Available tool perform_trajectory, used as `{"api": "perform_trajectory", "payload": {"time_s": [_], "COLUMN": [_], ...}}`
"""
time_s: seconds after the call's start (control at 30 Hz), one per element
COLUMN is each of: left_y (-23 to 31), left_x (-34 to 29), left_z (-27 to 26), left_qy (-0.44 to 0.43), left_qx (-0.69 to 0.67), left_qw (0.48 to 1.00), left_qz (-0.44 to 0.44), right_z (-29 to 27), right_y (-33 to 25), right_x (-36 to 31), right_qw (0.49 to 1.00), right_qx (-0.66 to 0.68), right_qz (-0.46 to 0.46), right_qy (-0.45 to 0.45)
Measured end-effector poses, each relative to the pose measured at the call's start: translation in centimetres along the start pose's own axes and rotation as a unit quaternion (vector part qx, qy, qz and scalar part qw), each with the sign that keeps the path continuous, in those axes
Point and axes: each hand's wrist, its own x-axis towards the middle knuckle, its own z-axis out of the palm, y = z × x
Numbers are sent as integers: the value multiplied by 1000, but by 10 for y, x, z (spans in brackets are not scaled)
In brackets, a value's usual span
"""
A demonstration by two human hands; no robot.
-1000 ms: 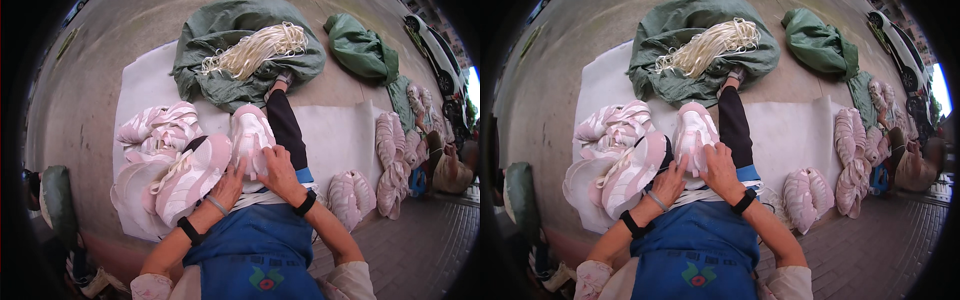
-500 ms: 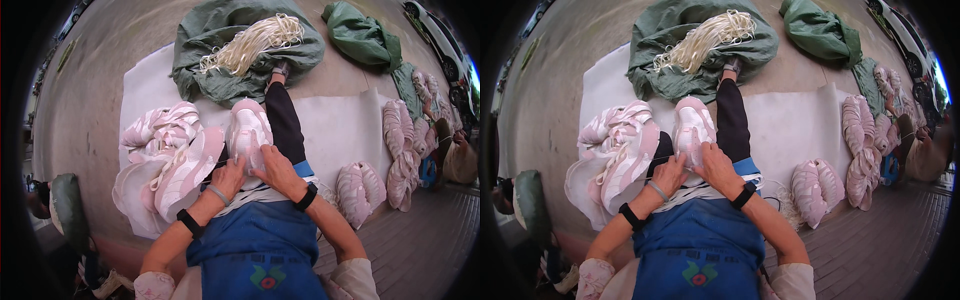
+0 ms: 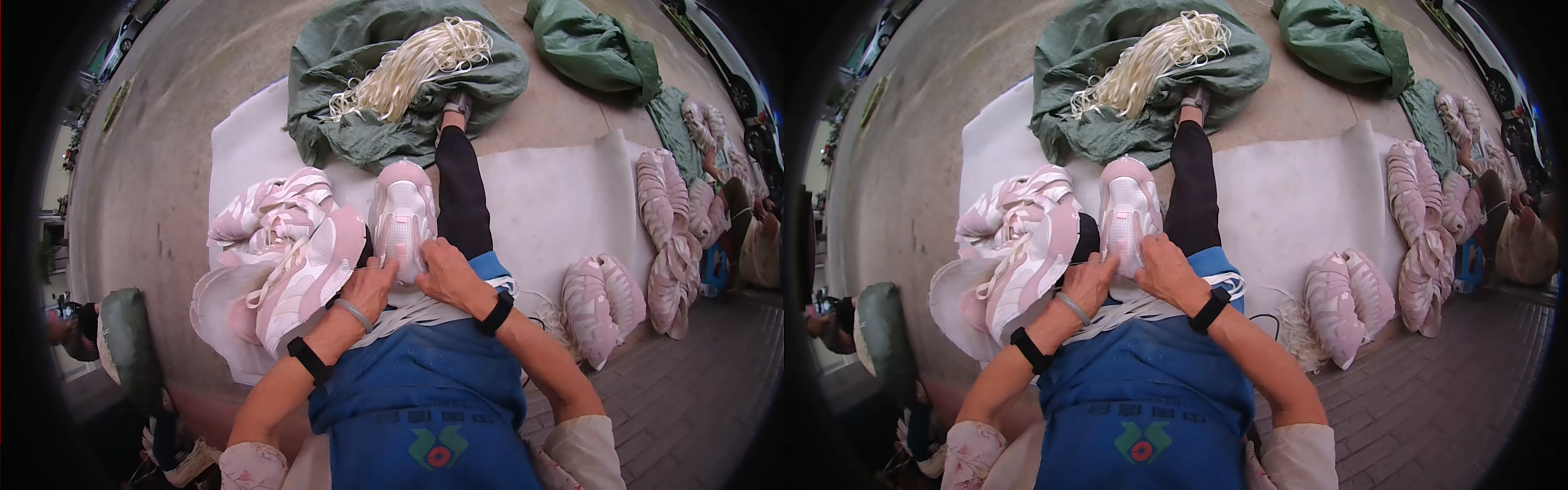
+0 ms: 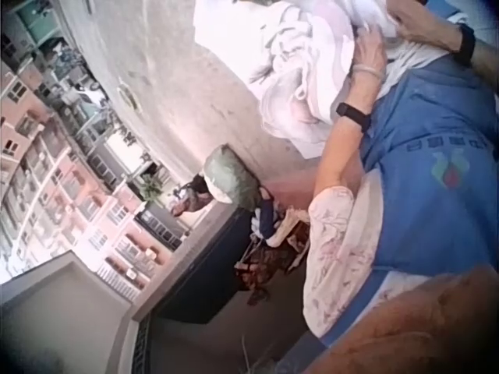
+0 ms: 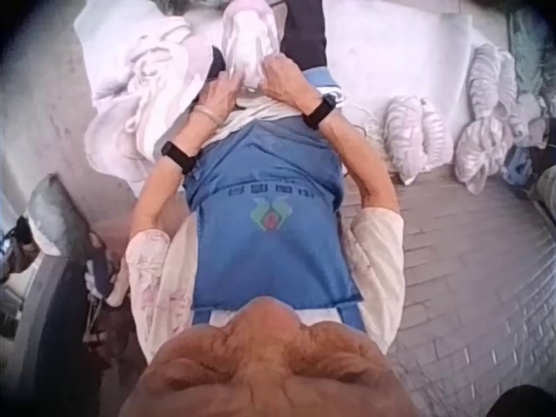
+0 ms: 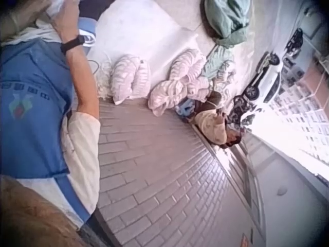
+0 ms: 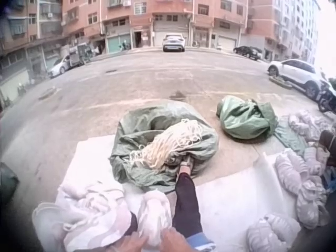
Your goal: The recorder is lacing and organizing multiple pairs of pink sneakers while sitting on a ground covering.
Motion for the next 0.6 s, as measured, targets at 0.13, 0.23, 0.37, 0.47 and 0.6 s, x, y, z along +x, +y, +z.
{"api": "perform_trajectory", "payload": {"time_s": [0.13,0.23,0.37,0.47,0.6], "left_y": [2,-12,-48,-59,-45], "left_x": [5,2,1,7,8], "left_z": [0,-5,11,-1,-23], "left_qy": [-32,-8,4,122,-42], "left_qx": [-19,-103,-462,-457,-247], "left_qw": [999,994,887,881,964], "left_qz": [-4,34,-3,-12,92], "right_z": [5,5,3,4,4], "right_y": [-3,1,3,9,-3], "right_x": [3,2,11,17,18], "right_qw": [999,999,999,998,999], "right_qx": [-4,-1,-4,13,-9], "right_qz": [-32,-29,-36,-52,-45], "right_qy": [21,22,31,17,6]}}
